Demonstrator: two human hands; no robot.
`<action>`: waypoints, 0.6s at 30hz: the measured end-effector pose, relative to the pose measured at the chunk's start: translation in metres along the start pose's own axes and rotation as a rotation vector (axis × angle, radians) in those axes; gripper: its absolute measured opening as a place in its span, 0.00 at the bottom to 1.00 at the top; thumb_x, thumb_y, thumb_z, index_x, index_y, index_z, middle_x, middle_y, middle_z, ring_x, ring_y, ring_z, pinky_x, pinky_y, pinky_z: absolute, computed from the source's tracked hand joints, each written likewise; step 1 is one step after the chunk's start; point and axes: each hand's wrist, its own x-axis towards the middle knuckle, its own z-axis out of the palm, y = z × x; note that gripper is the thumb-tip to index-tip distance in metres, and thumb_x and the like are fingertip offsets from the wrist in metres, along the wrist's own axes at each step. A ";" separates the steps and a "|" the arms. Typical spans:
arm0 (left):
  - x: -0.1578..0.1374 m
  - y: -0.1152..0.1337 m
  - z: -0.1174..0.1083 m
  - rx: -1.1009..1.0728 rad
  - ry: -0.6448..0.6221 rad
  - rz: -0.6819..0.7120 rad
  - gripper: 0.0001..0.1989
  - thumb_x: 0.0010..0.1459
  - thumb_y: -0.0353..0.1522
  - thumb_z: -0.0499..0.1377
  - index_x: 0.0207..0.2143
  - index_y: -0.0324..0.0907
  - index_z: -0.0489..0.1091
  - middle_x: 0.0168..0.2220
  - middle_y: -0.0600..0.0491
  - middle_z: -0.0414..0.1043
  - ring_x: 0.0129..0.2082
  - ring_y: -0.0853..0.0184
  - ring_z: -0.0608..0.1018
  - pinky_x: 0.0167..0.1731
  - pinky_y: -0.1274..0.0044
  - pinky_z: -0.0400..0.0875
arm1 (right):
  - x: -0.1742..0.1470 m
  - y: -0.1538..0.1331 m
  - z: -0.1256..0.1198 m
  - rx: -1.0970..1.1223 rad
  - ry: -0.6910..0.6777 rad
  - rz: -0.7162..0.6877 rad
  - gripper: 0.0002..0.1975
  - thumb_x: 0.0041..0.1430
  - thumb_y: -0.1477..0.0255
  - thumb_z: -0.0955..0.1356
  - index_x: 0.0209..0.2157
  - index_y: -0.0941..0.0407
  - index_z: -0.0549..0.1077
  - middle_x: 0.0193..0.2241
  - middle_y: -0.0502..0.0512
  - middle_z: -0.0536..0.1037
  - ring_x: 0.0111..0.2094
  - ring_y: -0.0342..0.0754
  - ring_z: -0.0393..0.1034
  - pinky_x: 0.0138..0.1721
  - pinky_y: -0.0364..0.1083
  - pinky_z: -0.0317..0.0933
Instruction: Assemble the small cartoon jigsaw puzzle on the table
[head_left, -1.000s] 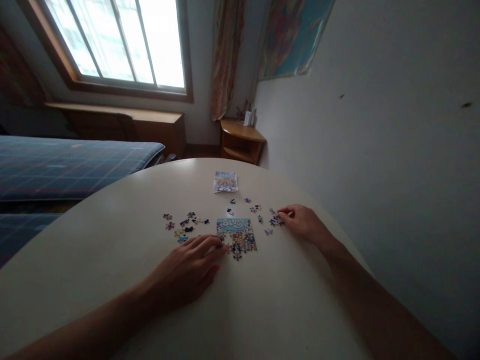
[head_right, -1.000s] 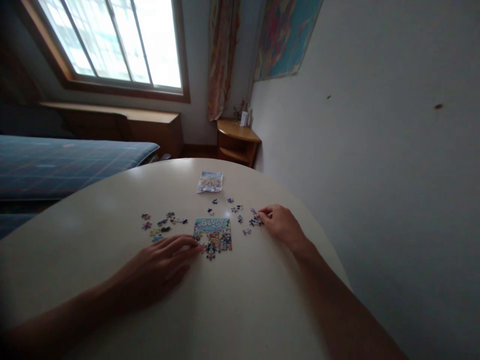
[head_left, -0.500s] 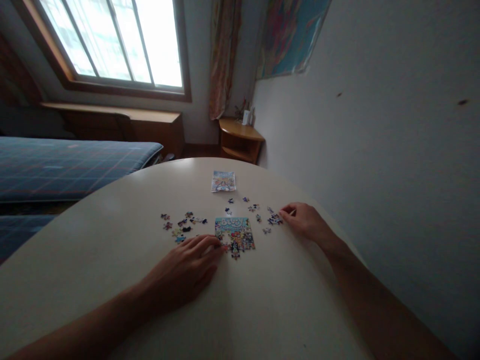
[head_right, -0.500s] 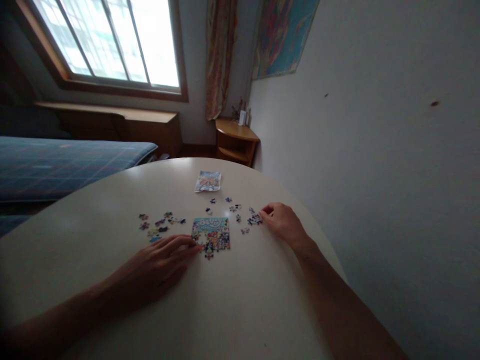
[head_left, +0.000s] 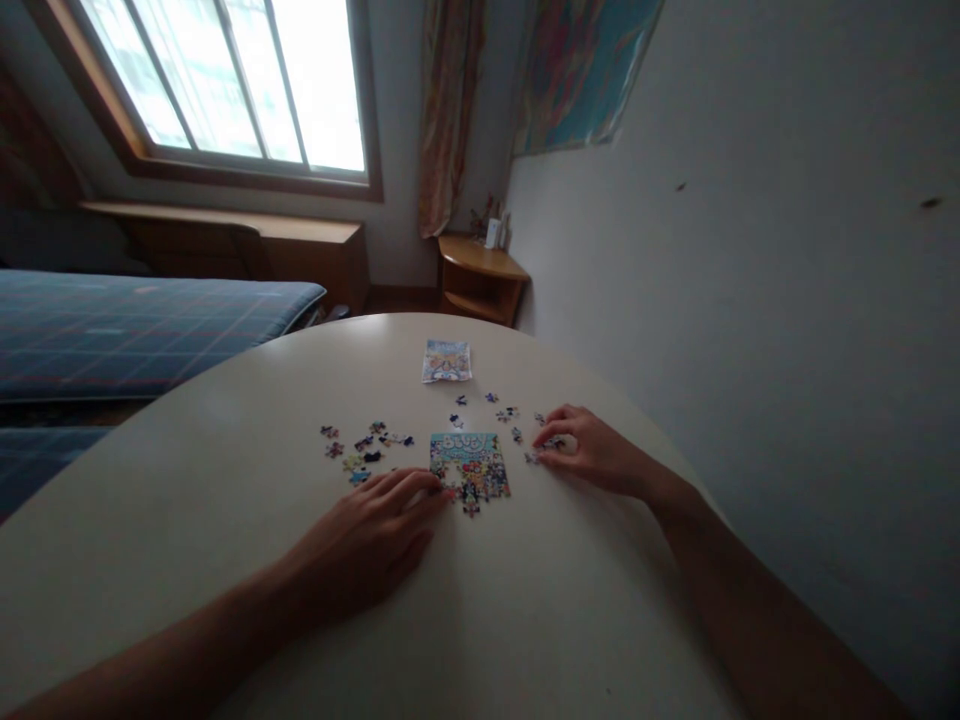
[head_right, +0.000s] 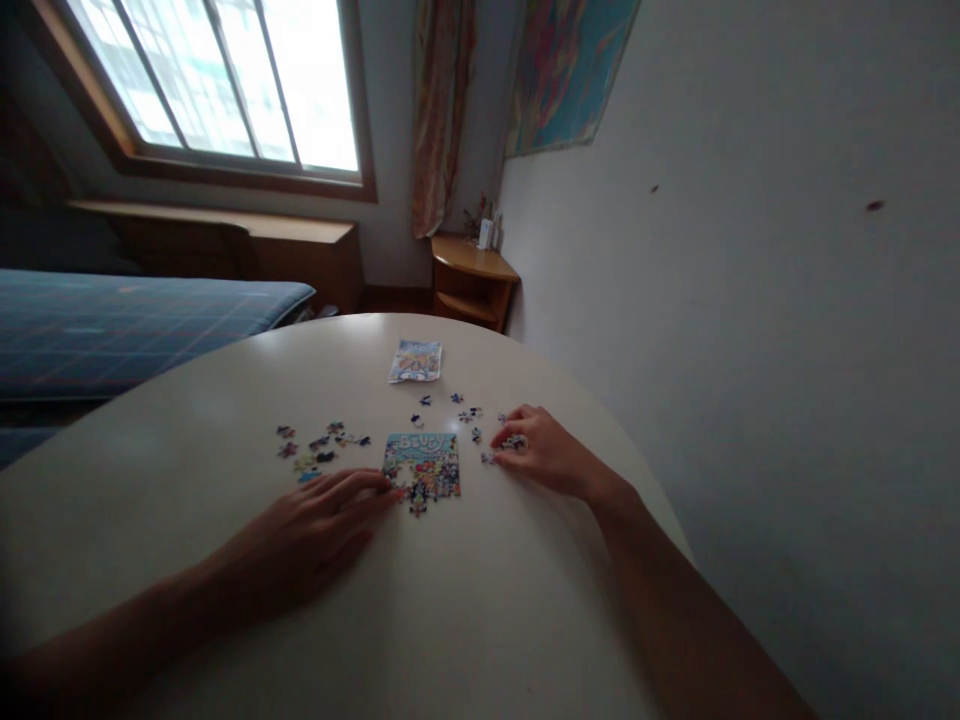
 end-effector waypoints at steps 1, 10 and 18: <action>0.000 0.000 0.000 -0.002 -0.001 0.003 0.22 0.63 0.27 0.51 0.59 0.42 0.62 0.53 0.44 0.67 0.51 0.57 0.73 0.48 0.61 0.75 | 0.000 0.001 0.000 -0.004 0.006 0.012 0.05 0.55 0.69 0.72 0.34 0.52 0.80 0.40 0.56 0.74 0.45 0.52 0.68 0.50 0.52 0.60; 0.000 0.000 -0.001 -0.029 0.006 -0.002 0.24 0.62 0.26 0.52 0.61 0.45 0.60 0.54 0.46 0.67 0.53 0.58 0.71 0.50 0.62 0.74 | 0.002 0.027 0.004 -0.107 0.166 0.330 0.09 0.57 0.72 0.68 0.37 0.56 0.80 0.37 0.58 0.78 0.36 0.49 0.71 0.39 0.45 0.62; -0.001 0.000 0.000 -0.022 -0.001 -0.004 0.23 0.62 0.27 0.52 0.60 0.44 0.61 0.55 0.46 0.67 0.53 0.57 0.71 0.50 0.62 0.74 | 0.000 0.030 0.007 -0.101 0.176 0.366 0.09 0.58 0.68 0.68 0.36 0.55 0.81 0.35 0.57 0.79 0.35 0.48 0.72 0.36 0.45 0.62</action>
